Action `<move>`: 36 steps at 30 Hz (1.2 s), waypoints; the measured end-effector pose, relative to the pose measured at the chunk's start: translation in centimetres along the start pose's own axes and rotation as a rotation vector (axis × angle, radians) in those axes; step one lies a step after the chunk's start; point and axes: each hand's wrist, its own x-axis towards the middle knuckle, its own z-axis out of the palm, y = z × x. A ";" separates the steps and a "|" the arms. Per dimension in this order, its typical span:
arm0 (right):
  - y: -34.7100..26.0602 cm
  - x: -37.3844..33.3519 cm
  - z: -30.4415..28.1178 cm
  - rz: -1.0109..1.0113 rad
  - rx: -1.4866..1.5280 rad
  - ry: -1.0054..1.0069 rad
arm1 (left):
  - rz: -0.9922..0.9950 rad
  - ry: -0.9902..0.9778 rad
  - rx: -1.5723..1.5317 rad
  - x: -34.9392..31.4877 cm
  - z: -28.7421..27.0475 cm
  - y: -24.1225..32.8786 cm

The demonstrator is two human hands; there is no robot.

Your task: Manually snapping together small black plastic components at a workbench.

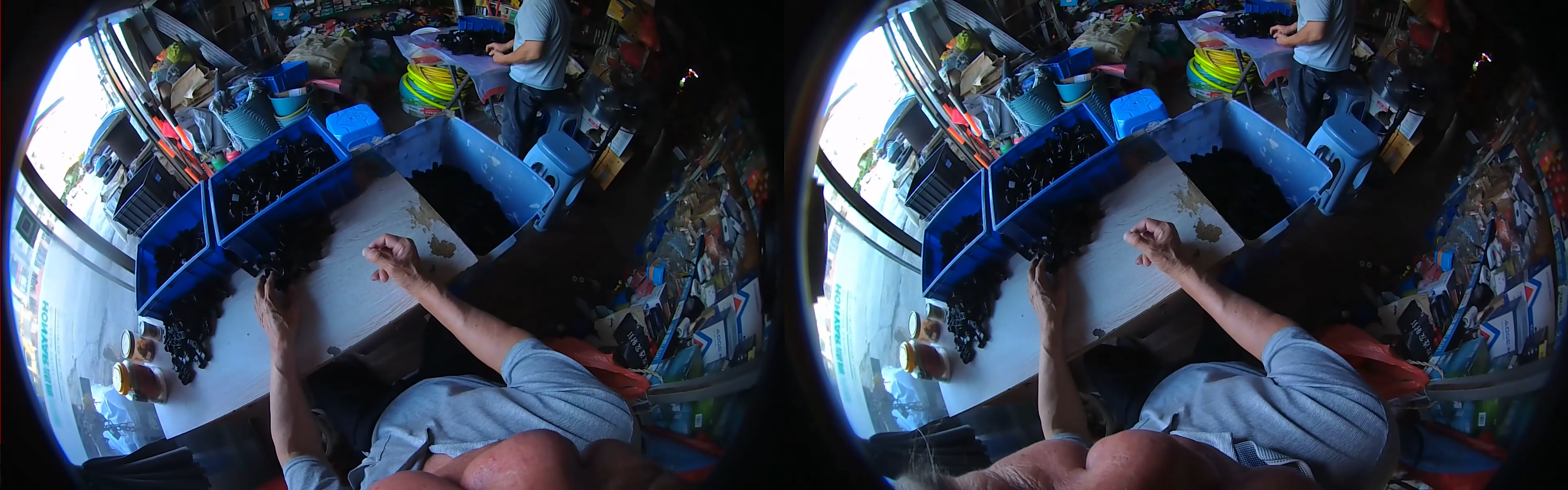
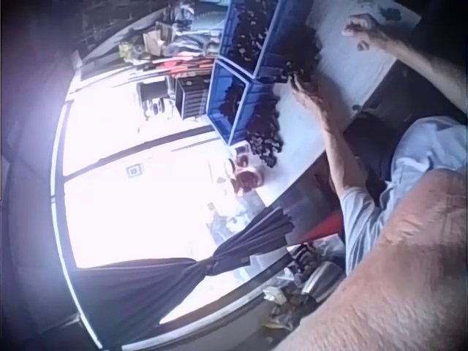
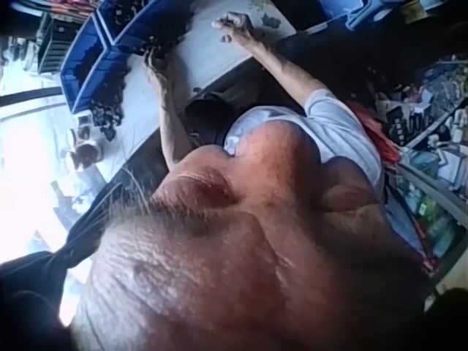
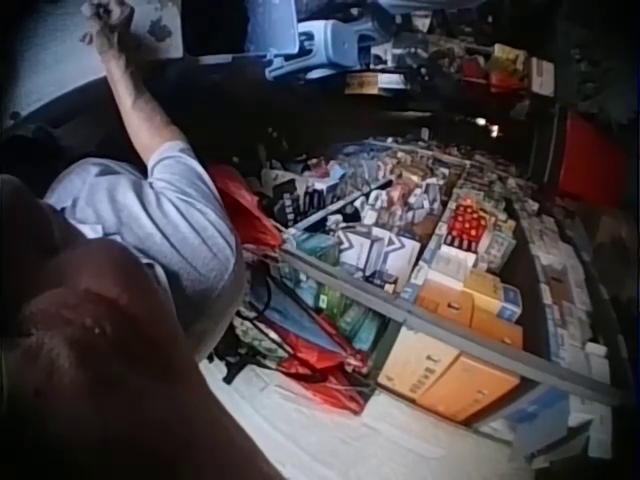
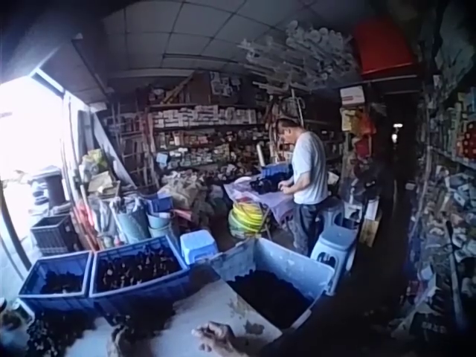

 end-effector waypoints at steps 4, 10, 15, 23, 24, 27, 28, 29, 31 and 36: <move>-0.2 0.0 0.3 -0.073 0.065 0.106 | 0.020 0.008 -0.023 0.0 0.0 -0.1; 0.6 -0.2 -0.2 -0.047 0.097 0.061 | 0.028 0.019 -0.006 -0.3 -0.1 0.7; 1.3 0.1 -1.0 0.100 -0.108 -0.088 | 0.069 0.057 -0.383 -0.1 -1.6 1.6; -0.7 0.3 -1.4 0.044 -0.083 0.006 | -0.135 0.283 -0.173 -1.7 -3.1 -0.4; -0.5 0.3 -1.0 0.037 -0.081 0.016 | -0.163 0.366 -0.238 -2.2 -4.1 -1.7; -0.4 -0.1 0.2 -0.093 -0.039 0.050 | -0.120 0.506 0.118 -3.3 -9.8 -7.7; -0.5 -0.2 0.0 -0.085 -0.034 0.041 | -0.245 0.544 0.246 -3.9 -11.3 -9.4; -0.5 0.0 -0.7 -0.039 -0.078 -0.001 | -0.345 0.510 0.320 -4.3 -12.6 -11.0; -0.4 0.0 -0.4 -0.047 -0.131 -0.039 | -0.460 0.426 0.501 -5.7 -14.8 -14.3; -0.5 -0.1 -0.6 -0.096 -0.088 -0.009 | -0.421 0.249 0.592 -7.1 -14.8 -15.2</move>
